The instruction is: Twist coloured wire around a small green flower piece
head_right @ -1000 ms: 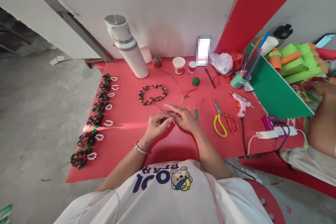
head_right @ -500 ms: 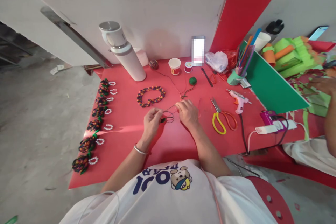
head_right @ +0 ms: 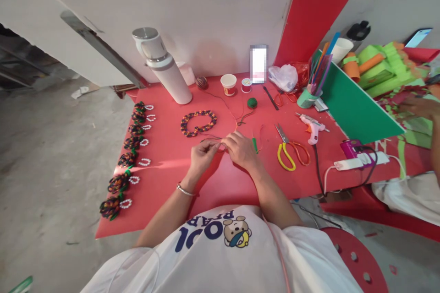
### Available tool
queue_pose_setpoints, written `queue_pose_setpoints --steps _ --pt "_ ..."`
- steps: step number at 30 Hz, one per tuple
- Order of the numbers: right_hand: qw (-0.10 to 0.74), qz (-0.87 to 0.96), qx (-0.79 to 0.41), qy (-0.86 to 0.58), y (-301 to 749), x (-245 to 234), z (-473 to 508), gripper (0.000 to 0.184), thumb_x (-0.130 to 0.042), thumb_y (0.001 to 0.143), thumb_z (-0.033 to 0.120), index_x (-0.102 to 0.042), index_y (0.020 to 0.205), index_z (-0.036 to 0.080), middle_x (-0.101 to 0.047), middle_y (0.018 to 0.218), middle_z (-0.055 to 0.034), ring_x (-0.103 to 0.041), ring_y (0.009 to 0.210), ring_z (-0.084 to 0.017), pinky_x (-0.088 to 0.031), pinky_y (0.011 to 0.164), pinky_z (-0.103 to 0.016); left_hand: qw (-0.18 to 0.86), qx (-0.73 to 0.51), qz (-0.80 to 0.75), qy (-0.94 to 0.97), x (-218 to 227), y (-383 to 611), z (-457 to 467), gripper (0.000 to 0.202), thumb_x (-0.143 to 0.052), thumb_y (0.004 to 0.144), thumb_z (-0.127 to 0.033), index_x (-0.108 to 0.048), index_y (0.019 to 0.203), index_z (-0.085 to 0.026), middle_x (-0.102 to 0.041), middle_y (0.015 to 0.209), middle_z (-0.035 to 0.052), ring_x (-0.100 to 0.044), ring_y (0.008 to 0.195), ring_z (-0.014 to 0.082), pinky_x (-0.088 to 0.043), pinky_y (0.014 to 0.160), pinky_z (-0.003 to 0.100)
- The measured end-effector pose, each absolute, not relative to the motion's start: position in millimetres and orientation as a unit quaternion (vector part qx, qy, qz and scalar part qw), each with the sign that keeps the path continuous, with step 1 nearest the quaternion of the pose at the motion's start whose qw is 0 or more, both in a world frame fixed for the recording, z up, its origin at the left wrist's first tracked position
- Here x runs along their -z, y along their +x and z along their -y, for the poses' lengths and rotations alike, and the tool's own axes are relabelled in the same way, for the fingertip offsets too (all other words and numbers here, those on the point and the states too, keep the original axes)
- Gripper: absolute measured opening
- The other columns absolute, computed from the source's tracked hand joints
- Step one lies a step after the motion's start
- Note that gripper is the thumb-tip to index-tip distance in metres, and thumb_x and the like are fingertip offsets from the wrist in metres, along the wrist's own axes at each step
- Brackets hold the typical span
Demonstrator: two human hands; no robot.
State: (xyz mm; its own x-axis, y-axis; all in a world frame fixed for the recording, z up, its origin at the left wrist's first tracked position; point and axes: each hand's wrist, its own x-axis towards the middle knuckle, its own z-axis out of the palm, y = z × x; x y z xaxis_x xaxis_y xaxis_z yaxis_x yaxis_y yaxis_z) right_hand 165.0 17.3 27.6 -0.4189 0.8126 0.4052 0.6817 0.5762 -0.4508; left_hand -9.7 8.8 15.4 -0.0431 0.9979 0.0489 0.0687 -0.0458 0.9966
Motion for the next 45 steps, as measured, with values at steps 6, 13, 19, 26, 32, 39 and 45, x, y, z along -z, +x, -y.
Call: queue_pose_setpoints --steps 6,13,19,26,32,39,45 --pt "0.461 0.688 -0.132 -0.545 176.3 -25.7 -24.6 0.029 -0.049 0.106 0.037 -0.073 0.112 0.023 -0.073 0.101 -0.0102 -0.064 0.09 -0.023 -0.051 0.087 -0.037 0.529 -0.525 -0.514 0.425 -17.9 -8.8 -9.9 0.032 -0.083 0.07 -0.047 -0.075 0.072 -0.016 -0.06 0.057 -0.0002 -0.048 0.053 0.0104 -0.035 0.049 0.023" --pt "0.462 0.68 -0.302 -0.482 165.8 -24.0 -25.2 0.029 -0.06 0.1 0.047 -0.076 0.092 0.023 -0.073 0.09 -0.005 -0.067 0.083 -0.018 -0.053 0.081 -0.03 0.573 -0.507 -0.492 0.415 -22.2 -7.9 -8.3 0.037 -0.087 0.065 -0.05 -0.074 0.071 -0.016 -0.062 0.058 0.0013 -0.052 0.056 0.0112 -0.037 0.049 0.022" --pt "0.494 0.618 -0.335 -0.512 164.8 -24.7 -25.0 0.029 -0.067 0.093 0.05 -0.076 0.098 0.024 -0.076 0.098 -0.0052 -0.067 0.083 -0.018 -0.054 0.078 -0.031 0.598 -0.513 -0.488 0.376 -27.2 -6.1 -7.9 0.043 -0.09 0.061 -0.053 -0.073 0.07 -0.015 -0.063 0.057 0.0012 -0.048 0.05 0.0085 -0.036 0.048 0.022" --pt "0.579 0.495 -0.303 -0.572 163.1 -22.5 -26.0 0.036 -0.057 0.096 0.054 -0.073 0.094 0.022 -0.075 0.087 -0.006 -0.068 0.081 -0.02 -0.054 0.076 -0.031 0.588 -0.524 -0.498 0.363 -31.3 -5.1 -7.2 0.041 -0.091 0.057 -0.051 -0.073 0.069 -0.016 -0.058 0.053 -0.0014 -0.045 0.048 0.0075 -0.033 0.046 0.021" --pt "0.487 0.616 -0.371 -0.497 160.1 -22.4 -25.8 0.032 -0.07 0.089 0.053 -0.072 0.083 0.023 -0.072 0.084 -0.0033 -0.065 0.08 -0.018 -0.052 0.074 -0.029 0.606 -0.512 -0.482 0.372 -30.6 -5.3 -6.7 0.04 -0.089 0.06 -0.05 -0.072 0.068 -0.015 -0.061 0.056 0.0004 -0.046 0.05 0.0079 -0.033 0.047 0.022" --pt "0.506 0.588 -0.376 -0.508 160.7 -18.4 -25.4 0.033 -0.069 0.089 0.056 -0.074 0.09 0.023 -0.073 0.09 -0.0043 -0.064 0.076 -0.016 -0.051 0.07 -0.027 0.608 -0.51 -0.484 0.369 -30.6 -5.1 -6.2 0.04 -0.09 0.061 -0.051 -0.073 0.069 -0.015 -0.06 0.055 0.0003 -0.047 0.05 0.0083 -0.033 0.047 0.022" --pt "0.579 0.494 -0.308 -0.57 167.4 -22.9 -28.3 0.041 -0.06 0.094 0.059 -0.074 0.091 0.021 -0.073 0.086 -0.0045 -0.065 0.081 -0.019 -0.053 0.076 -0.03 0.588 -0.525 -0.492 0.369 -28.8 -6.9 -7.0 0.04 -0.09 0.061 -0.05 -0.073 0.07 -0.015 -0.06 0.055 -0.0004 -0.048 0.051 0.0082 -0.035 0.048 0.022"
